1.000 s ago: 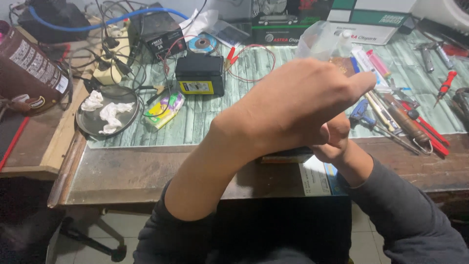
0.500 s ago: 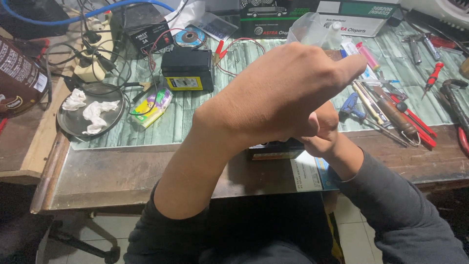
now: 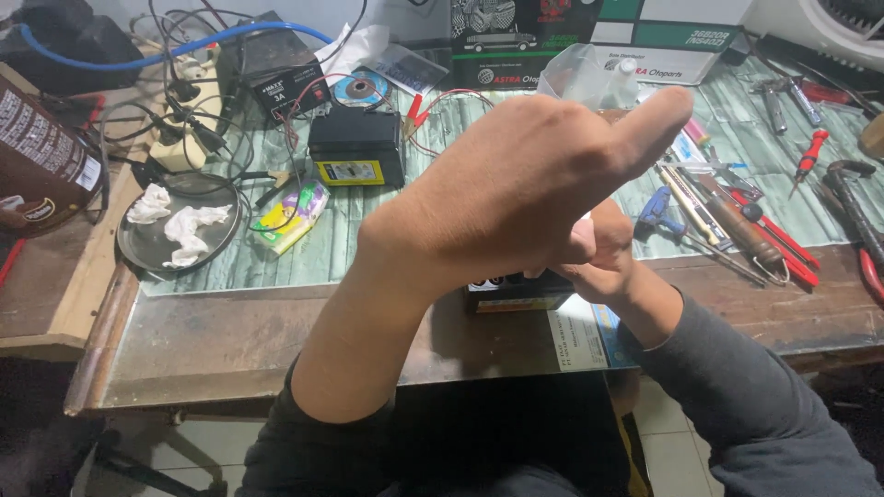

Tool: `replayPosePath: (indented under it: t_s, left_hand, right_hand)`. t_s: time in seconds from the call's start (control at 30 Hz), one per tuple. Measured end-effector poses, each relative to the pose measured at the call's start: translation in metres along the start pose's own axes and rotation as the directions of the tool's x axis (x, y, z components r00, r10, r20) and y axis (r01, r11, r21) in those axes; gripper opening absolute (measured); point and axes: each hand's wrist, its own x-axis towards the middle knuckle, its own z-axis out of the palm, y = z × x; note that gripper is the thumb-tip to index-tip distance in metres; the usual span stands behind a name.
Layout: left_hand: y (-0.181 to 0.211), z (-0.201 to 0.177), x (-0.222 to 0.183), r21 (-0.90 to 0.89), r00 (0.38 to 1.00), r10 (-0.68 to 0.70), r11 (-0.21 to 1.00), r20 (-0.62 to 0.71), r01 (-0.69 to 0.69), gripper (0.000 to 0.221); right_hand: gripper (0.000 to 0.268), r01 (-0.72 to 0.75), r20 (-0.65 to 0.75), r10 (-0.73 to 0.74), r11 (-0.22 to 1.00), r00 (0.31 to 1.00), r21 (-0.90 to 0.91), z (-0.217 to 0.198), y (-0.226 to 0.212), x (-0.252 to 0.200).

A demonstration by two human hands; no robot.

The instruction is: Filling the cells of a lead-acid battery with liquid using a syringe on a workbench.

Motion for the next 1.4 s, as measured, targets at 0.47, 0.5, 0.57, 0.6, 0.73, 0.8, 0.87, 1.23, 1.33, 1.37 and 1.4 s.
replayPosePath:
  t_s: [0.47,0.5,0.57,0.6,0.73,0.8,0.87,1.23,1.33,1.37,1.4]
  left_hand:
    - [0.001,-0.005,-0.001,-0.074,0.999,-0.001,0.997,-0.039,-0.002,0.071]
    - [0.001,-0.005,-0.001,-0.080,0.999,-0.009,0.997,-0.039,0.006,0.068]
    - [0.001,-0.005,-0.002,-0.083,0.999,-0.017,0.996,-0.041,0.014,0.066]
    - [0.001,-0.005,-0.002,-0.103,0.998,-0.020,0.995,-0.052,0.015,0.061]
    - [0.000,-0.006,-0.002,-0.097,0.998,-0.028,0.995,-0.047,0.023,0.064]
    - [0.000,-0.005,-0.002,-0.073,0.998,-0.014,0.997,-0.061,0.010,0.062]
    - [-0.001,-0.004,-0.003,-0.054,0.997,-0.002,0.999,-0.072,-0.002,0.060]
    - [0.000,-0.002,-0.004,-0.005,0.994,0.006,1.000,-0.110,-0.007,0.058]
    - [0.001,-0.003,-0.003,0.002,0.995,0.001,1.000,-0.105,-0.001,0.059]
    - [0.002,-0.003,-0.003,0.002,0.995,0.001,1.000,-0.103,-0.001,0.059]
    - [0.002,-0.003,-0.004,0.006,0.994,-0.002,1.000,-0.107,0.003,0.062]
  right_hand:
    - [0.020,-0.115,0.056,0.112,0.992,0.992,0.052,0.001,0.005,-0.004]
    - [0.018,-0.068,0.025,0.068,0.998,0.997,0.013,0.005,0.000,0.001]
    - [0.015,-0.022,-0.001,0.022,0.999,1.000,-0.027,0.008,-0.004,0.006]
    - [0.015,-0.005,-0.004,0.004,1.000,1.000,-0.029,0.009,-0.003,0.006]
    - [0.015,-0.019,0.032,0.020,0.999,0.999,-0.050,0.008,-0.007,0.009]
    - [0.017,0.025,0.020,-0.023,0.996,1.000,-0.091,0.013,-0.015,0.022]
    - [0.020,0.063,0.008,-0.062,0.989,0.998,-0.132,0.013,-0.015,0.023]
    - [0.017,0.009,0.023,-0.006,0.992,1.000,-0.126,0.008,-0.007,0.014]
    - [0.011,0.050,0.016,-0.048,0.992,0.999,-0.119,0.008,-0.006,0.013]
    - [0.011,0.050,0.015,-0.049,0.992,0.999,-0.118,0.012,-0.013,0.021]
    - [0.018,0.080,0.015,-0.079,0.980,0.997,-0.181,0.017,-0.020,0.029]
